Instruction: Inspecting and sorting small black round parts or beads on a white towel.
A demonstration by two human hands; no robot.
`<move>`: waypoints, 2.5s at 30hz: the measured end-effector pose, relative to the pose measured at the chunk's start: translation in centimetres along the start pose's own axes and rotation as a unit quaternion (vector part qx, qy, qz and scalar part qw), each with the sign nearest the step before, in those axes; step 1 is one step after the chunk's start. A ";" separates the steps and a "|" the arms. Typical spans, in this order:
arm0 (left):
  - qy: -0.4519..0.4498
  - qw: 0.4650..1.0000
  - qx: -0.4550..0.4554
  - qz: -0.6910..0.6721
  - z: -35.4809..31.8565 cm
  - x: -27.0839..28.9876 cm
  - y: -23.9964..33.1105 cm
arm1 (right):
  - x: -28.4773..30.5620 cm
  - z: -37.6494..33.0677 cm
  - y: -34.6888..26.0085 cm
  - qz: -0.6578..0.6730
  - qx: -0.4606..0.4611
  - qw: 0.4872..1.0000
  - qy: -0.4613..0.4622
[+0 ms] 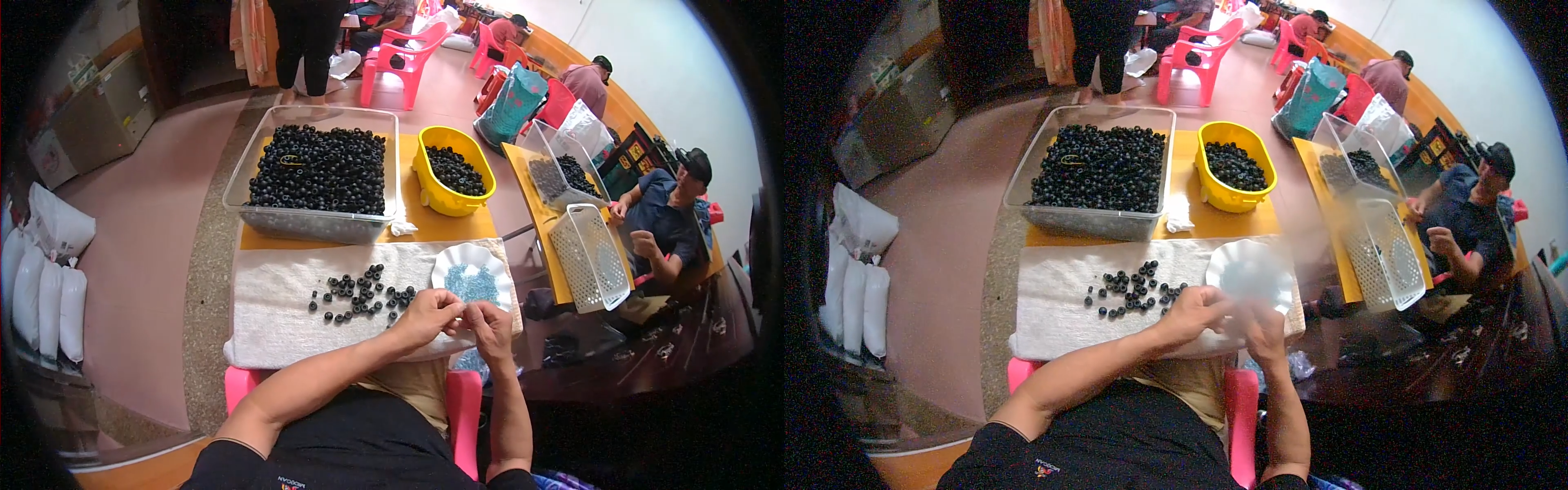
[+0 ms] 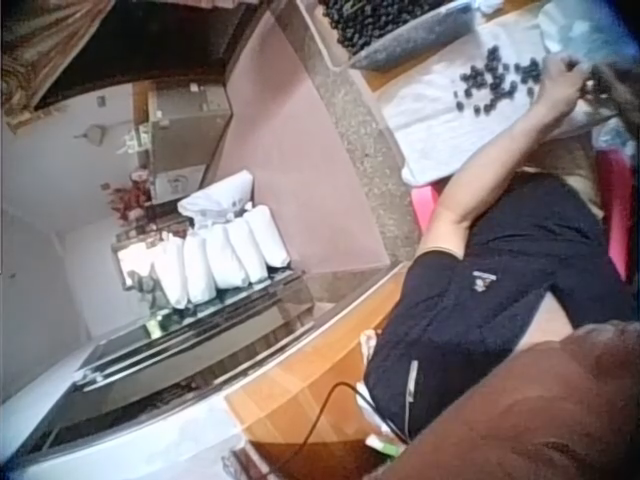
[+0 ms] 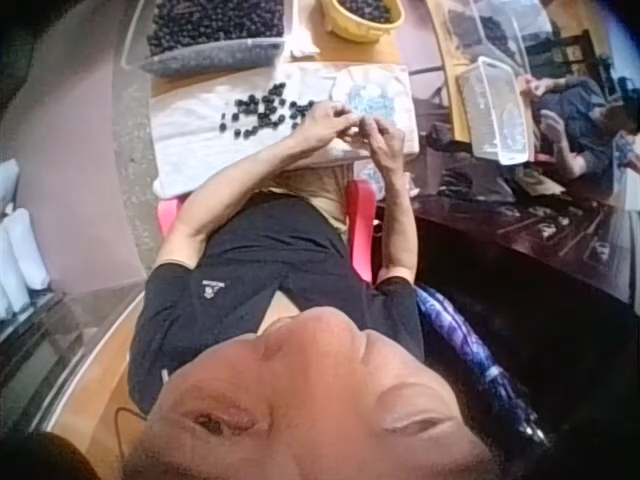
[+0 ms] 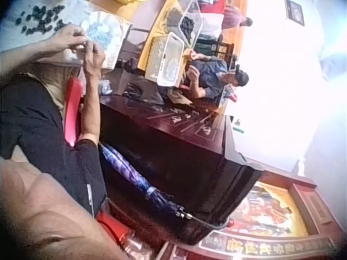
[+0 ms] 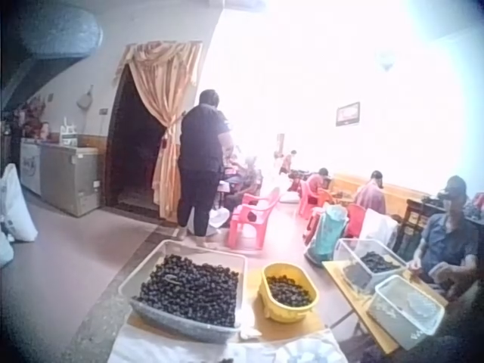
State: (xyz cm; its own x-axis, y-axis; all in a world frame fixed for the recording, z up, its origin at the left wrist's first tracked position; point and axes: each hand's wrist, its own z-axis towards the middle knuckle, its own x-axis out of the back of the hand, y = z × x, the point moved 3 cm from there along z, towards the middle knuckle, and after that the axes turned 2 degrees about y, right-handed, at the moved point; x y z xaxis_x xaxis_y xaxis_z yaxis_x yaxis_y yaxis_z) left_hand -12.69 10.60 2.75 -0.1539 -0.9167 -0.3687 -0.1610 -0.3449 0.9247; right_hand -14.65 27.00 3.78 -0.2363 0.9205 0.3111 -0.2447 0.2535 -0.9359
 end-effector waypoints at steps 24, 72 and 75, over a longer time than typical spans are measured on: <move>-0.015 0.999 0.027 0.015 0.1 -0.2 -0.1 | 0.5 -0.6 0.0 0.058 0.044 0.997 0.011; 0.034 0.948 -0.093 0.301 0.6 0.3 0.5 | 0.0 -0.1 -2.5 -0.287 0.236 0.928 -0.023; 0.027 0.956 -0.078 0.280 0.7 0.1 0.6 | 0.7 0.0 0.1 -0.221 0.155 0.962 -0.042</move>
State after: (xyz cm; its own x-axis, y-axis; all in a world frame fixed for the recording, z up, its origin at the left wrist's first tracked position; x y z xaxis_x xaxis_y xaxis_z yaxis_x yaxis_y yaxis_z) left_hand -13.47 10.39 3.19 -0.1226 -0.9741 0.1900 0.0803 0.1811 0.9802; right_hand -14.86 27.63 3.89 -0.1172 0.7123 0.6921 -0.6052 0.5013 -0.6184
